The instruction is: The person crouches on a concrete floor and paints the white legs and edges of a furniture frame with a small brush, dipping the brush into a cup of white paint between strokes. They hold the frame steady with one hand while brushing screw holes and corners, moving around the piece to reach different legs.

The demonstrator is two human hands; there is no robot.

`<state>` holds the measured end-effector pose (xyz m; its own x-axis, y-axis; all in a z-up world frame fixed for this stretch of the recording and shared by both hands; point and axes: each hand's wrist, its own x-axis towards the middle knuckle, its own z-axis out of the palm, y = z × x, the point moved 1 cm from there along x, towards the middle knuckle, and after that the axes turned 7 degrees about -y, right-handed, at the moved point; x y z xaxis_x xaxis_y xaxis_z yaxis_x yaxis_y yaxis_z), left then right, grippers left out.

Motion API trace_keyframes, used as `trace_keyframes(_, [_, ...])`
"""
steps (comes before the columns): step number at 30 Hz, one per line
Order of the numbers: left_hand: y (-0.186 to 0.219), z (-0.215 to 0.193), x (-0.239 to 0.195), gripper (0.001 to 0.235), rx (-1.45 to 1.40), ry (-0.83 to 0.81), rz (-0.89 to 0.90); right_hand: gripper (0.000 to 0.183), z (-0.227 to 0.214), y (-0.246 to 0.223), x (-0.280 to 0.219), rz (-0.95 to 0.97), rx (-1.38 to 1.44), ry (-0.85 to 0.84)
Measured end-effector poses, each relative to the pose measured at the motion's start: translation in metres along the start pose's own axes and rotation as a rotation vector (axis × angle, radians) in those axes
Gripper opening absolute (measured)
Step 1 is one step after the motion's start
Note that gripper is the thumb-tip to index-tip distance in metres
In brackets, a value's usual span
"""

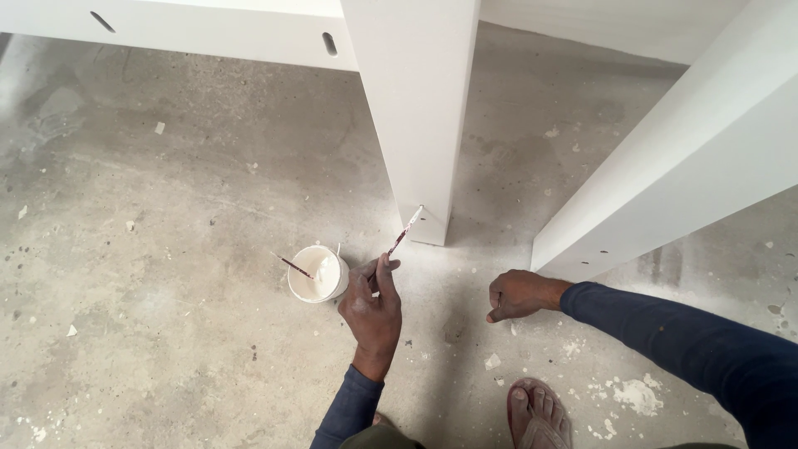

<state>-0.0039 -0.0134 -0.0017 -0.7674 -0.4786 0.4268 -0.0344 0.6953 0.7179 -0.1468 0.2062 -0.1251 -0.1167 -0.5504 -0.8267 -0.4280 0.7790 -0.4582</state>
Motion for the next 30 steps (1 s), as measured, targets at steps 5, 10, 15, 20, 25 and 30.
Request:
trace_keyframes(5, [-0.024, -0.004, -0.008, 0.011, -0.08, 0.001, -0.083, 0.049, -0.002, -0.003, 0.002, -0.015, -0.032, 0.011])
trace_keyframes(10, [-0.01, -0.045, -0.004, 0.011, -0.168, 0.034, -0.119, 0.047, -0.005, -0.012, 0.004, 0.002, -0.02, 0.007])
trace_keyframes(15, [-0.021, -0.102, -0.002, 0.013, -0.119, 0.158, -0.291, 0.046, -0.002, -0.013, 0.022, -0.041, -0.093, -0.002])
trace_keyframes(20, [-0.053, -0.147, 0.001, 0.016, -0.003, 0.069, -0.443, 0.045, -0.004, -0.02, 0.036, -0.031, -0.095, 0.009])
trace_keyframes(25, [-0.099, -0.142, -0.004, 0.014, 0.257, -0.066, -0.409, 0.044, 0.0, -0.021, 0.047, -0.028, -0.111, -0.014])
trace_keyframes(30, [-0.121, -0.124, 0.011, 0.011, 0.385, -0.179, -0.392, 0.043, -0.001, -0.028, 0.052, -0.018, -0.105, -0.032])
